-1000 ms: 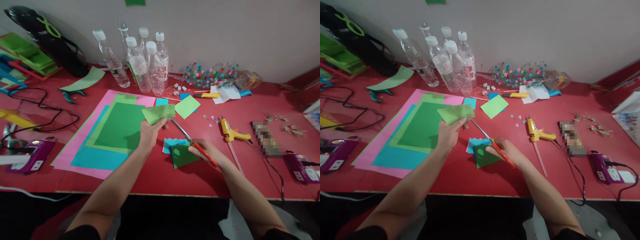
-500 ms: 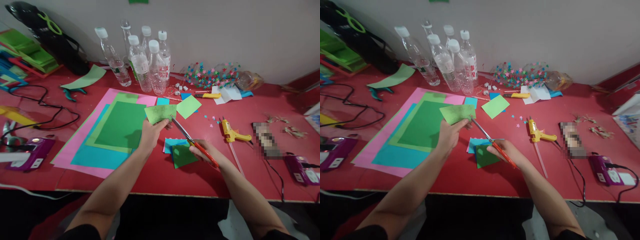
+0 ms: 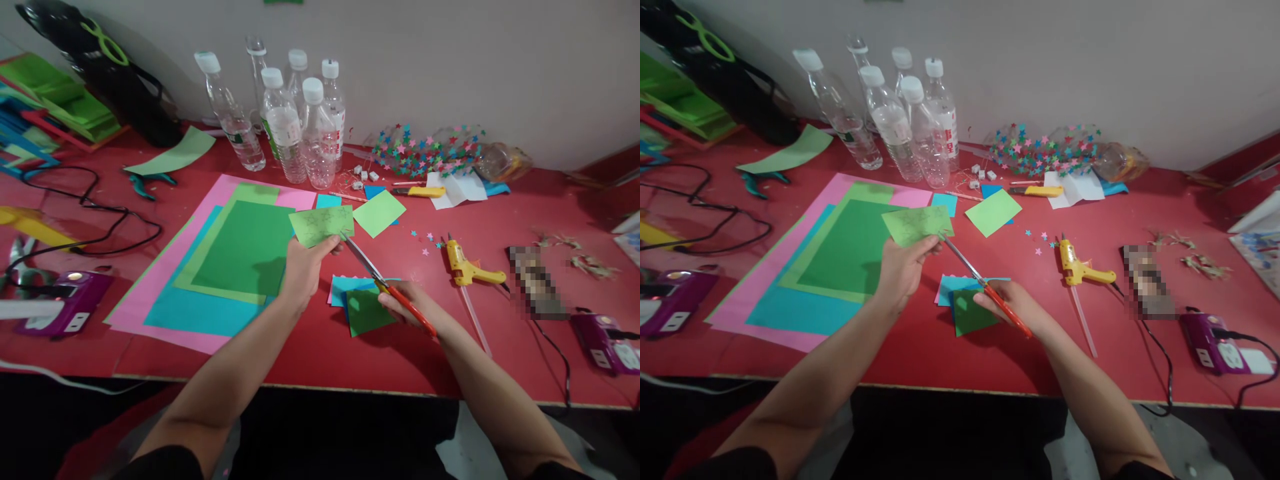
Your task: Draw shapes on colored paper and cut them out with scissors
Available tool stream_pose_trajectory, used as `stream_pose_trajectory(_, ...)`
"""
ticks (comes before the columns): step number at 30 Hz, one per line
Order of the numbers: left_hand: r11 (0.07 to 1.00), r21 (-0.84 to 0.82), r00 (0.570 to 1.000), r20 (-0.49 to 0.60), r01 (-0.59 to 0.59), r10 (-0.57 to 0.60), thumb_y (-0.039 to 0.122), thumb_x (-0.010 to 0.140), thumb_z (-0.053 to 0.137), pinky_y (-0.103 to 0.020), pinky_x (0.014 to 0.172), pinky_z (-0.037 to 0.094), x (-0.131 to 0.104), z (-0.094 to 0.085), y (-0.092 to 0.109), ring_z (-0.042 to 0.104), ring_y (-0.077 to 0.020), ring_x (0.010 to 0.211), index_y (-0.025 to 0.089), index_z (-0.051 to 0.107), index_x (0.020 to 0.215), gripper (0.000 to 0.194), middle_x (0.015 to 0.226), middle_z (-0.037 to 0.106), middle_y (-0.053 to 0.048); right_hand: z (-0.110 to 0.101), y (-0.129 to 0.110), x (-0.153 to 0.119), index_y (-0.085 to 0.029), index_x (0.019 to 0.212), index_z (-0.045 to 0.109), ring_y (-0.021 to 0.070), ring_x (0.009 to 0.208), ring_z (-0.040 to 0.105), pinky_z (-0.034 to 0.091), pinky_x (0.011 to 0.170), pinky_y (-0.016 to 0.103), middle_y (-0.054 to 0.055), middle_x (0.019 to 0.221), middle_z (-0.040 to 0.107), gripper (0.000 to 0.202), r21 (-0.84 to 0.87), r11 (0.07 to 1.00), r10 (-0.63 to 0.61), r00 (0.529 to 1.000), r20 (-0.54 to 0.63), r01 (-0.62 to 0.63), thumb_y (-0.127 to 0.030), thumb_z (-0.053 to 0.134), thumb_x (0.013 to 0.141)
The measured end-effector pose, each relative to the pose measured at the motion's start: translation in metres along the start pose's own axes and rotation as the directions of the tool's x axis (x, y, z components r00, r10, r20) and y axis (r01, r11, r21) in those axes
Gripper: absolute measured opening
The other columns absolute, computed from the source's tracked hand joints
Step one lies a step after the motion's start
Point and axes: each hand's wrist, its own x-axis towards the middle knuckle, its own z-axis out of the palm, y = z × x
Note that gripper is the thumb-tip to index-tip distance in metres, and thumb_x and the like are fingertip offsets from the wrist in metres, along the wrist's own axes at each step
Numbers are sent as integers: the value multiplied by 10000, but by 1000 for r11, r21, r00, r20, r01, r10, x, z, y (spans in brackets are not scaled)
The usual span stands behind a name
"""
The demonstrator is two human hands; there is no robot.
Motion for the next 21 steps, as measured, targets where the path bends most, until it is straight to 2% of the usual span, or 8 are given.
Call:
stream_pose_trajectory(13, 1000, 2, 1000, -16, 0, 0, 222, 626, 769, -249, 606, 517, 0, 2, -2, 630, -122, 561, 137, 685, 741, 165, 631, 682, -4, 8, 6, 3, -199, 700, 427, 62, 382, 353, 262, 390, 200, -82, 436, 386, 486, 51, 996, 74, 997, 1, -74, -659, 505, 832)
stream_pose_trajectory(18, 1000, -31, 1000, -15, 3, -3, 219, 617, 779, -249, 610, 522, -2, 2, -1, 634, -121, 568, 138, 682, 756, 188, 641, 682, -4, 8, 5, 3, -193, 702, 453, 62, 367, 361, 256, 375, 203, -74, 457, 400, 519, 85, 995, 46, 998, 42, -50, -695, 453, 832)
stream_pose_trajectory(21, 1000, -31, 1000, -19, -6, 5, 229, 617, 783, -247, 605, 524, -2, 3, 0, 632, -121, 566, 137, 682, 761, 198, 641, 680, -5, 9, 3, 3, -201, 695, 433, 67, 387, 353, 269, 395, 211, -73, 470, 384, 516, 36, 998, 48, 999, 26, -49, -700, 456, 826)
